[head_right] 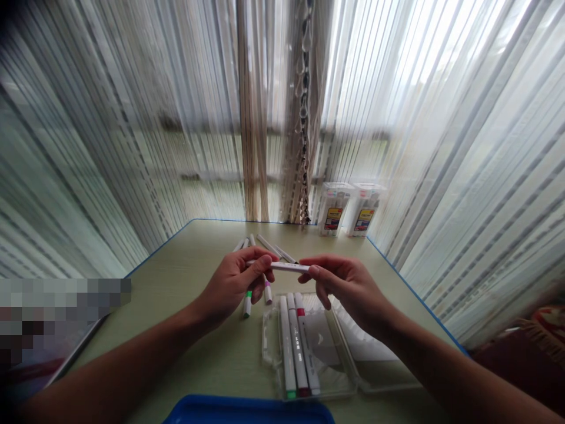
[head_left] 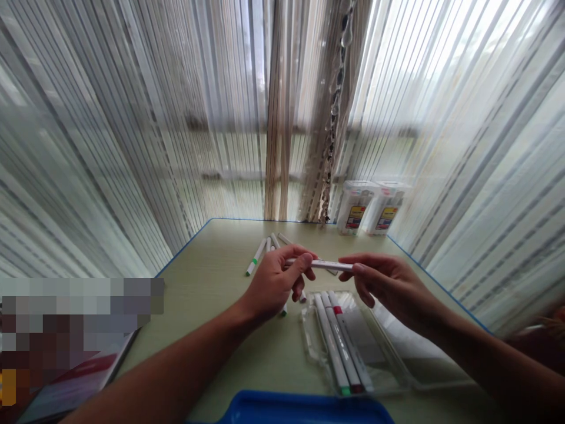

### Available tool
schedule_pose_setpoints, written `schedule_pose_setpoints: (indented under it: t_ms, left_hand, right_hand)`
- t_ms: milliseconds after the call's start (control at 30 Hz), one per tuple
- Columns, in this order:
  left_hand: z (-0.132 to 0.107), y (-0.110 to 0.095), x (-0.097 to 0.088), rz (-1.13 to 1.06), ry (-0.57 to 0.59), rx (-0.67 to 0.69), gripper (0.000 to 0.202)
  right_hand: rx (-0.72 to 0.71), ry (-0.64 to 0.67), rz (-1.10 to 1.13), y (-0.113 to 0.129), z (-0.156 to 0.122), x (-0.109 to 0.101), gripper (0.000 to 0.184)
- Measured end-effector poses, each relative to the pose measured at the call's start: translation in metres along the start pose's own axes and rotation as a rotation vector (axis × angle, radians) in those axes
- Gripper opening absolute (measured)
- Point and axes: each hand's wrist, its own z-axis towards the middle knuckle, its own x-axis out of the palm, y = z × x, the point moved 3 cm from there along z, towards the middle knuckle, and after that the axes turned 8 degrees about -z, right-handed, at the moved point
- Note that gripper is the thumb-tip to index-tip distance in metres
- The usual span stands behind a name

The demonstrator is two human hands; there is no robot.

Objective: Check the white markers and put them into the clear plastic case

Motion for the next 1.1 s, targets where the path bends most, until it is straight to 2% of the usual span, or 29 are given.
schedule_pose_setpoints:
  t_ms: [133,267,500,833,1100]
  left_hand:
    - [0.000,-0.001,0.001,-0.002,0.015,0.013,0.029]
    - [0.001,-0.002,-0.002,-0.067,-0.054,0.039,0.030]
    - [0.001,-0.005,-0.004,-0.033,-0.101,0.095,0.027]
    - [-0.002,-0.001,0.000,0.209,-0.058,-0.007,0.026]
    - [-0.002,0.006,0.002,0.228,-0.003,-0.059,0.026]
  right_hand:
    - [-0.011,-0.075,-0.026,-0.001,0.002,-0.003,0.024]
    - [-0.001,-0.140,0.022,0.000,0.005,-0.006,0.023]
    - [0.001,-0.152,0.047,0.000,0.006,-0.008,0.025]
    - [0.020,-0.067,-0.136,-0.005,0.004,-0.006,0.030]
    - [-0.023,0.025,-0.381,0.002,-0.002,0.005,0.035]
